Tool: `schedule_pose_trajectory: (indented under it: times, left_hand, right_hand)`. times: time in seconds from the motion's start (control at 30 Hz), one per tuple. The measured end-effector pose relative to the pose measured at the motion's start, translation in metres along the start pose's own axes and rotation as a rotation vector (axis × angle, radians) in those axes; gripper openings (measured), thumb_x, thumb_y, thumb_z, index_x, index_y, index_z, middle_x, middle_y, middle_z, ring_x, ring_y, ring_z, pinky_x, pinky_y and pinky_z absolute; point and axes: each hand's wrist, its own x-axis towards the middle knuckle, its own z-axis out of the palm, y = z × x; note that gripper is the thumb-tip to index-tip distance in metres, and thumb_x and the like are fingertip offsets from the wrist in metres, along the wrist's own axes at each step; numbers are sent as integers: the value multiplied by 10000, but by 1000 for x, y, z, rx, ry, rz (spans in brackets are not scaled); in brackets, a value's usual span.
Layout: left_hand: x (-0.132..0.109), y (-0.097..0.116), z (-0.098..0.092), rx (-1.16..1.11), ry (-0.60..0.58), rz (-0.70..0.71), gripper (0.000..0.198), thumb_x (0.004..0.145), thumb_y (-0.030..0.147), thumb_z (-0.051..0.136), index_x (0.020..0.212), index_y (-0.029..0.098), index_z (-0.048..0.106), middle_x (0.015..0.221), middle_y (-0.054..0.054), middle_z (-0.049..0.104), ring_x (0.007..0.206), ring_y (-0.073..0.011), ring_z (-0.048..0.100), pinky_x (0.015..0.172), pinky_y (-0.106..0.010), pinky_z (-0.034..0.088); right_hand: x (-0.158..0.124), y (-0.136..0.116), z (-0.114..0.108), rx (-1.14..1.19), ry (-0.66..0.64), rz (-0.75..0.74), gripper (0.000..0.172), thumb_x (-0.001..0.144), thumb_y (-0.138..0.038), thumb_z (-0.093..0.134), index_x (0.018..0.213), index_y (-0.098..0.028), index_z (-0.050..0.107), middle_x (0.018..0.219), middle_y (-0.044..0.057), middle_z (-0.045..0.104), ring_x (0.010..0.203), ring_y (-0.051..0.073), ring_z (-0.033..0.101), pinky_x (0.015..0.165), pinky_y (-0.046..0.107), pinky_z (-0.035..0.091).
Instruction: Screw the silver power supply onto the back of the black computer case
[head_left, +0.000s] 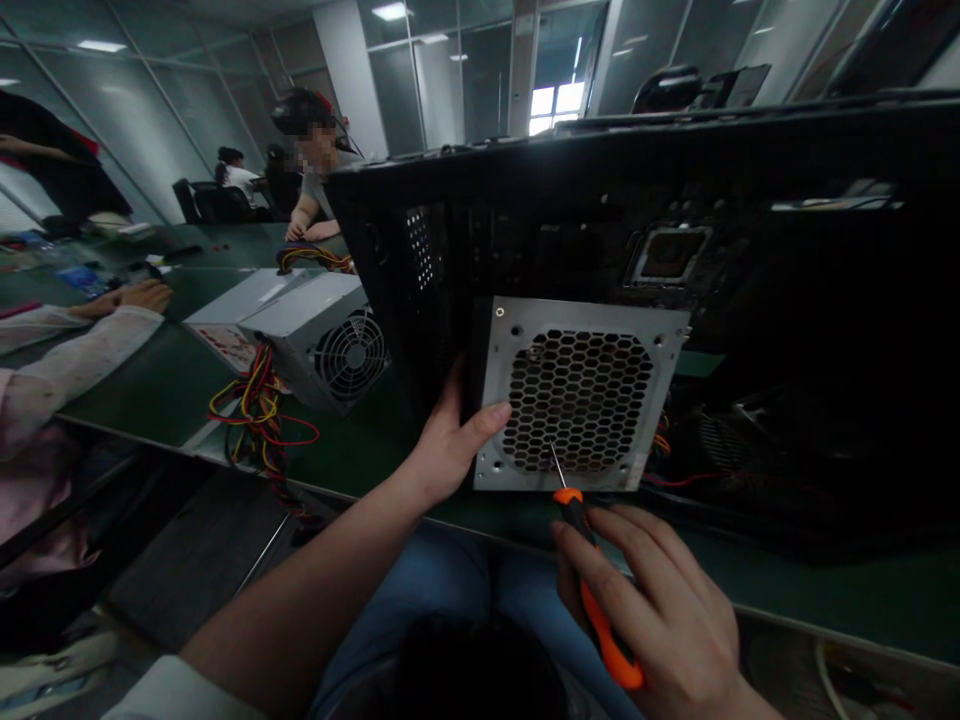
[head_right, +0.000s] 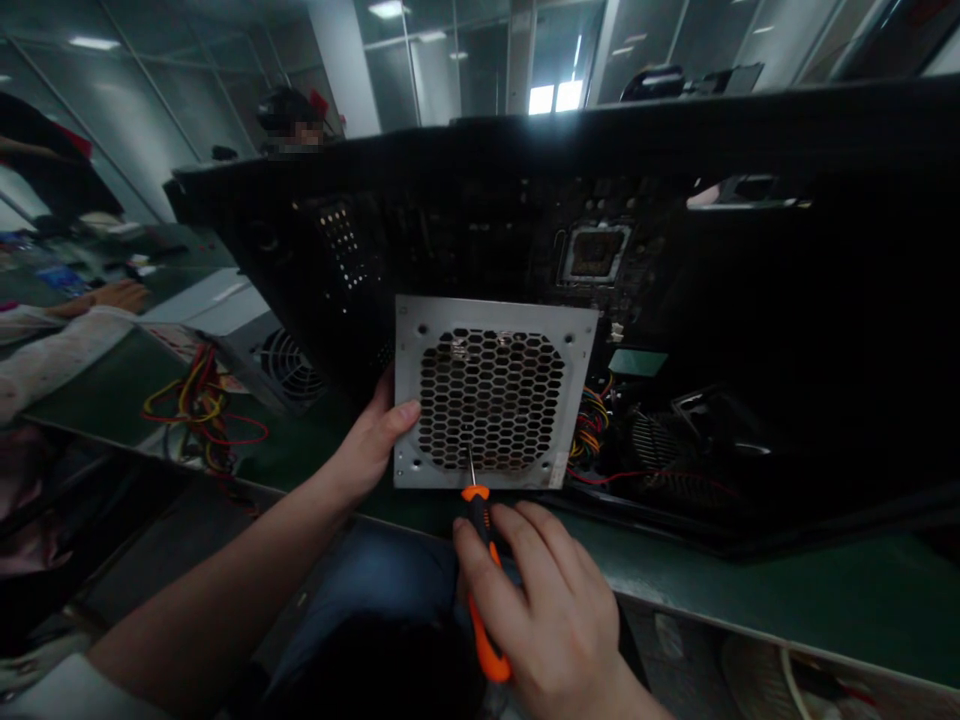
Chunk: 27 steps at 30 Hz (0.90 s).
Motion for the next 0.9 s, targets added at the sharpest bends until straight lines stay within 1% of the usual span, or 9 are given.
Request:
schedule_pose_trajectory:
  times: [0.17,0.27,0.43,0.73,0.9]
  left_hand:
    - [1,-2,0,18,2,35,695,777,587,566,1326,199,391,1417,-98,405,1328,-308,328,1127,-440,222]
    - [1,-3,-1,15,-1,43,723,773,591,570,1337,185,374,1426,-107,390,1328,-307,326,1125,-438,221]
    - [1,-5,-1,16,0,35,787,764,597,580,1367,160,324,1437,-129,371,1333,-302,320,1125,-430,216]
    - [2,-2,-2,24,-4,76,697,790,565,561,1329,162,381,1432,-119,385,1337,-283,320,1126,-407,213]
    - [2,-2,-1,31,3,68,698,785,569,561,1327,164,387,1427,-113,394,1343,-288,308,1130,-408,205]
  right_hand:
    - [-1,2,-4,12,-22,-24,225,850,-42,558,1064,-100,595,992,135,563,904,265,549,689,349,492]
    - [-1,4,-4,51,-33,-23,216,859,-42,549,1063,-93,598,988,124,555,905,242,542,708,329,482]
    - [2,3,-4,88,-10,15,192,874,-59,548,1055,-100,599,990,106,556,898,209,543,730,305,472]
    - [1,4,-3,81,-23,-1,217,861,-41,554,1069,-89,594,1004,118,546,914,220,530,726,315,466]
    - [-1,4,-2,99,-14,-1,217,866,-46,557,1076,-88,590,1009,118,547,921,218,527,736,318,468]
